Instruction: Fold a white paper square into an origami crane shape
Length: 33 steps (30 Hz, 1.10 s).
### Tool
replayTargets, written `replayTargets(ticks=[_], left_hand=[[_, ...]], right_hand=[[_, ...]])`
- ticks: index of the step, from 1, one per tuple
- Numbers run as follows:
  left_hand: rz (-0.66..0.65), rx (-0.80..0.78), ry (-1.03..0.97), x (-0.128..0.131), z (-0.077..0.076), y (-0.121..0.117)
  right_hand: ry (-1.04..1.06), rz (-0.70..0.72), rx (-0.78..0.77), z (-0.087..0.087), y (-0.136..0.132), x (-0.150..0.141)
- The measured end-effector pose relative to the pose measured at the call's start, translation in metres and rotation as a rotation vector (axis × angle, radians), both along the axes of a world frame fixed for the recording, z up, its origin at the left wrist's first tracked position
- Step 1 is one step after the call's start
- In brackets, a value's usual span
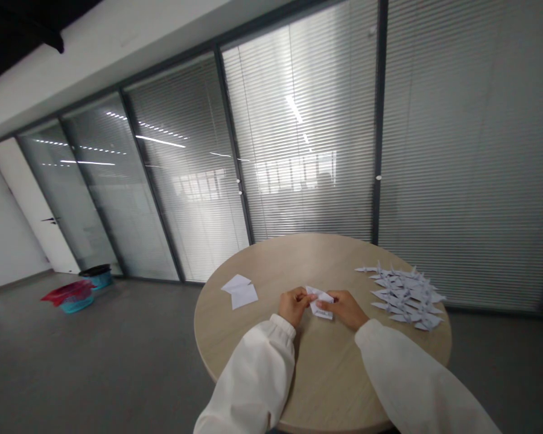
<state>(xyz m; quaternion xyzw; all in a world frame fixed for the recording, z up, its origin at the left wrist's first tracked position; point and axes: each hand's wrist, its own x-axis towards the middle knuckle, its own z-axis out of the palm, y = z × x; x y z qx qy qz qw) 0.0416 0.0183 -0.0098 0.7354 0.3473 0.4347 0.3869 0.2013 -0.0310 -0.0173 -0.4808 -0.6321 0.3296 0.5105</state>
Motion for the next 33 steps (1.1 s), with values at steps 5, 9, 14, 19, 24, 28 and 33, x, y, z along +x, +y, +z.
replayTargets(ticks=[5, 9, 14, 19, 24, 28, 33], left_hand=[[0.042, 0.037, 0.072, 0.0003, 0.0020, -0.0007], [0.064, 0.051, 0.137, 0.0005, 0.0037, -0.0019], [0.108, 0.156, 0.254, -0.0024, 0.0053, -0.0046], [0.119, 0.170, 0.293, -0.0022, 0.0077, -0.0071], [0.066, 0.085, 0.253, 0.0001, 0.0086, -0.0078], [0.076, 0.145, 0.292, -0.0017, 0.0078, -0.0078], [0.089, 0.203, 0.305, -0.0031, 0.0075, -0.0083]], right_hand=[[-0.001, -0.015, 0.020, 0.0006, 0.0004, 0.0009], [-0.007, -0.058, 0.023, 0.0006, 0.0002, 0.0011], [0.002, -0.010, 0.010, 0.0029, -0.0020, -0.0006], [-0.006, -0.006, 0.002, 0.0020, -0.0007, 0.0000], [-0.025, -0.050, 0.017, 0.0005, 0.0007, 0.0019], [0.002, -0.024, 0.009, 0.0011, -0.0005, 0.0013], [0.012, -0.021, -0.006, 0.0009, -0.0001, 0.0006]])
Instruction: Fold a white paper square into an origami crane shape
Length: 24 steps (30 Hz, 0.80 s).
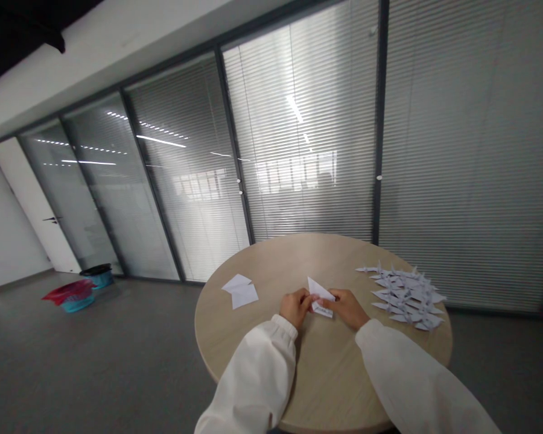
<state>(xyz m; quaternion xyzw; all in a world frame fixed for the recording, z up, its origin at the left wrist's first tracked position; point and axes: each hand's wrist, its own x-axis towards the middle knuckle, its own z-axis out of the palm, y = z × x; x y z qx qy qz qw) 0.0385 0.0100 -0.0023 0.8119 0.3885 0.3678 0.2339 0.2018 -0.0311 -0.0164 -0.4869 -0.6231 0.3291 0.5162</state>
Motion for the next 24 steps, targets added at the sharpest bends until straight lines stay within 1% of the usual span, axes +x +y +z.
replayTargets(ticks=[3, 7, 9, 11, 13, 16, 19, 24], left_hand=[[-0.018, -0.056, -0.045, 0.002, -0.002, 0.001], [-0.098, -0.128, -0.053, 0.003, -0.004, 0.001], [-0.117, -0.108, -0.033, 0.002, -0.003, -0.001], [-0.114, -0.049, -0.009, 0.000, -0.001, -0.003], [-0.096, 0.017, 0.030, -0.001, 0.002, -0.005], [-0.057, 0.066, 0.090, -0.003, 0.005, -0.007], [-0.037, 0.084, 0.101, -0.002, 0.006, -0.008], [-0.094, 0.057, 0.073, -0.001, 0.003, -0.006]], right_hand=[[0.015, 0.000, 0.010, 0.000, 0.001, 0.001], [-0.006, -0.030, 0.040, 0.002, 0.000, 0.001], [-0.015, -0.038, 0.039, 0.003, -0.001, 0.001], [-0.012, -0.025, 0.040, 0.004, -0.002, 0.000], [-0.008, -0.009, 0.047, 0.005, -0.002, 0.000], [-0.006, 0.008, 0.043, 0.004, -0.002, -0.001], [-0.002, 0.005, 0.044, 0.004, -0.002, -0.001], [0.020, -0.023, 0.059, 0.004, -0.001, 0.001]])
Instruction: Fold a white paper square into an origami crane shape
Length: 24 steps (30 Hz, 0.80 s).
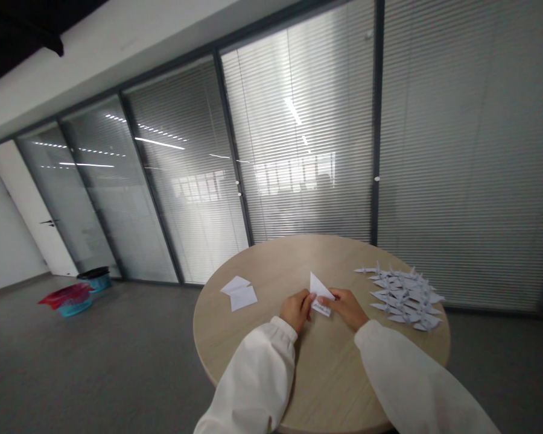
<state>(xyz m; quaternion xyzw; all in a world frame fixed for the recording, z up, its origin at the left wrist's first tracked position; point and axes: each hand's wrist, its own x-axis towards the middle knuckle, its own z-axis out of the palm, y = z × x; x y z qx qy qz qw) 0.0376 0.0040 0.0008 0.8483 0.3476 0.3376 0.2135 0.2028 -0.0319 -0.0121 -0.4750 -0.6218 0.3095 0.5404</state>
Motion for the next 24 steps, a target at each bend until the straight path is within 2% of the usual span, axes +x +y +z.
replayTargets(ticks=[3, 7, 11, 18, 24], left_hand=[[-0.004, 0.002, 0.002, 0.0007, -0.0014, 0.0014], [0.049, 0.119, 0.019, 0.0013, -0.0020, 0.0033], [0.045, 0.195, 0.041, 0.0011, -0.0023, 0.0045], [0.045, 0.077, -0.001, 0.0030, -0.0045, 0.0077], [0.050, 0.127, 0.006, 0.0020, -0.0019, 0.0056]], right_hand=[[0.011, -0.018, -0.005, -0.0003, 0.0011, 0.0003], [0.020, -0.009, -0.011, -0.0009, 0.0011, -0.0013], [0.042, 0.025, -0.018, -0.0017, 0.0011, -0.0021], [0.050, -0.010, -0.002, -0.0022, 0.0013, -0.0005], [0.096, 0.032, 0.003, 0.0005, -0.0003, -0.0021]])
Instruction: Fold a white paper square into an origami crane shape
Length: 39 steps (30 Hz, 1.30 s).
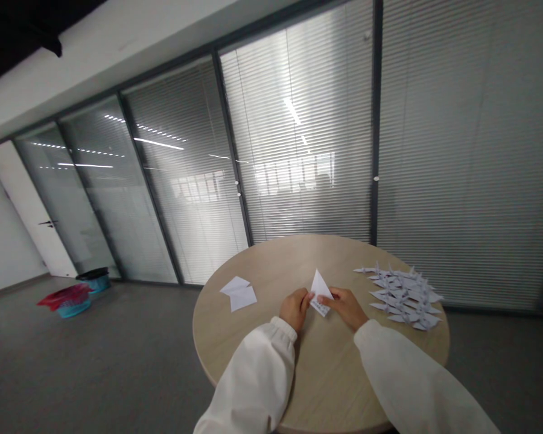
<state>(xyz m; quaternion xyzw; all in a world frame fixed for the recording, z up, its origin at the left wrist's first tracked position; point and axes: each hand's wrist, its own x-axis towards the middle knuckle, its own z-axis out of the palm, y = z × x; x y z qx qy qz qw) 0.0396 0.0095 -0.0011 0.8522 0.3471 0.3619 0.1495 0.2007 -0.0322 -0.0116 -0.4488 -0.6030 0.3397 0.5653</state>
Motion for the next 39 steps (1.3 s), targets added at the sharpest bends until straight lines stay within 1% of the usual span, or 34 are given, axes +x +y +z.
replayTargets(ticks=[4, 7, 10, 15, 20, 26, 30, 34, 39], left_hand=[[0.017, 0.039, -0.015, -0.0012, 0.0023, -0.0004], [0.040, 0.059, -0.021, -0.0023, 0.0021, 0.0010], [0.069, 0.078, -0.023, -0.0031, 0.0013, 0.0024], [0.079, 0.106, -0.010, -0.0031, 0.0005, 0.0034], [0.097, 0.056, -0.005, -0.0016, 0.0007, 0.0027], [0.067, -0.064, -0.099, -0.0022, 0.0027, 0.0022], [0.061, -0.032, -0.089, -0.0026, 0.0041, 0.0014], [0.028, 0.023, -0.041, -0.0018, 0.0038, -0.0002], [-0.006, -0.049, -0.035, -0.0008, 0.0023, -0.0003]], right_hand=[[0.074, 0.045, 0.016, 0.0020, 0.0002, -0.0001], [0.117, -0.015, 0.004, 0.0017, 0.0020, 0.0011], [0.104, -0.084, 0.023, -0.0001, 0.0034, 0.0022], [0.114, -0.067, 0.070, -0.0007, 0.0024, 0.0028], [0.110, -0.090, 0.063, 0.0019, 0.0009, 0.0037], [0.134, -0.042, 0.060, 0.0005, 0.0020, 0.0020], [0.095, -0.032, 0.060, 0.0002, 0.0022, 0.0016], [0.017, -0.078, 0.095, 0.0009, 0.0014, 0.0031], [-0.034, -0.099, 0.104, 0.0000, 0.0007, 0.0043]])
